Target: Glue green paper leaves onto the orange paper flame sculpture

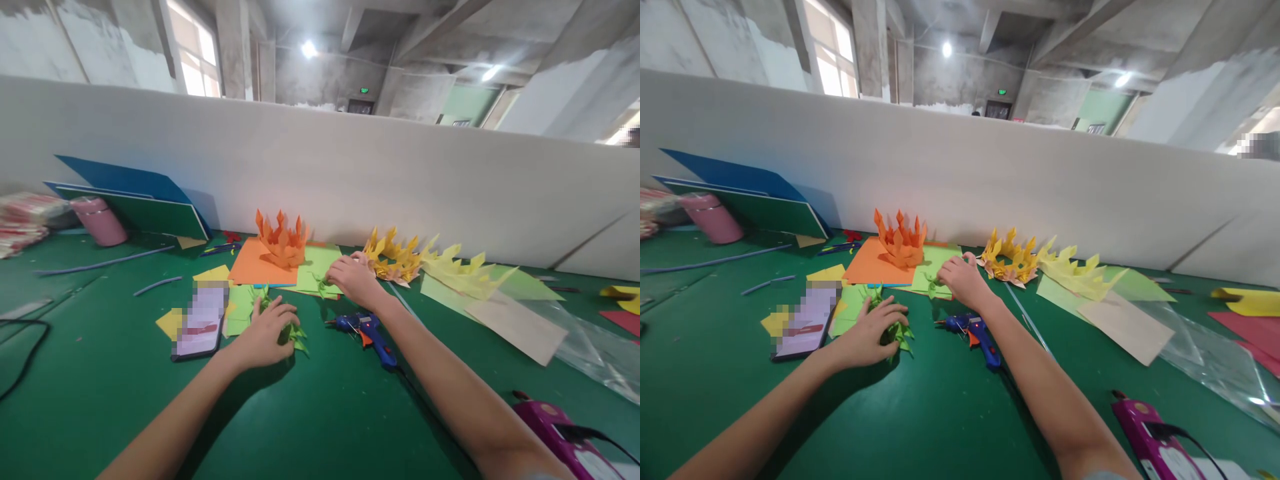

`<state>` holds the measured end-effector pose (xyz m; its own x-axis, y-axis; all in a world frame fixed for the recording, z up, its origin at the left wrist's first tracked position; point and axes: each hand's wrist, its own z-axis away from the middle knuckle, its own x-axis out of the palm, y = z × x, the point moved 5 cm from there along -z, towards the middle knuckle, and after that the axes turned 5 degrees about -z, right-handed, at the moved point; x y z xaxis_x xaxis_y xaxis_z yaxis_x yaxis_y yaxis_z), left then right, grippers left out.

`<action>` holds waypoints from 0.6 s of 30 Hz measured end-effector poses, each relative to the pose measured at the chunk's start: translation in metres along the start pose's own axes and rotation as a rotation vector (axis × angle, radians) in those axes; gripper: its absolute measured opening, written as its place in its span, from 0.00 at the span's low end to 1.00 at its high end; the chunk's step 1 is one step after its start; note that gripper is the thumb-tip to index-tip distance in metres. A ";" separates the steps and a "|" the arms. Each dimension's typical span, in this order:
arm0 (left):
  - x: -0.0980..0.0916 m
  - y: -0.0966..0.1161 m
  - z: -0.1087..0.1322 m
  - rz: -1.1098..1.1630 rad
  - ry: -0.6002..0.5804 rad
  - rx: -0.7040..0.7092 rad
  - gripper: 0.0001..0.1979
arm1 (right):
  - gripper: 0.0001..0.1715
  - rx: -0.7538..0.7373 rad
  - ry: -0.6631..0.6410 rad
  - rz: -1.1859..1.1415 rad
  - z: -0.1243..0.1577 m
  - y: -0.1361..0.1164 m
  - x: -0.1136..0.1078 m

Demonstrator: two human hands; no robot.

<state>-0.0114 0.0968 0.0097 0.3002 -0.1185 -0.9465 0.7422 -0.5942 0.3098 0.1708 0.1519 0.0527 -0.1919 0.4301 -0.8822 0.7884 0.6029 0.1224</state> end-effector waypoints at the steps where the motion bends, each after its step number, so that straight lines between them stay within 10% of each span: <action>1: 0.001 0.003 0.004 0.011 -0.008 0.005 0.16 | 0.10 0.010 0.002 0.002 -0.003 0.001 0.002; 6: -0.002 0.014 0.016 -0.003 0.111 0.007 0.25 | 0.10 0.114 0.049 0.012 0.009 0.002 -0.008; 18: -0.004 0.018 0.019 -0.060 0.162 -0.138 0.10 | 0.14 0.927 -0.122 -0.356 0.140 -0.019 -0.013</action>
<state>-0.0109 0.0713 0.0175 0.3370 0.0495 -0.9402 0.8332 -0.4806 0.2733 0.2403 0.0405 -0.0019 -0.4849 0.2231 -0.8457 0.8513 -0.1013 -0.5148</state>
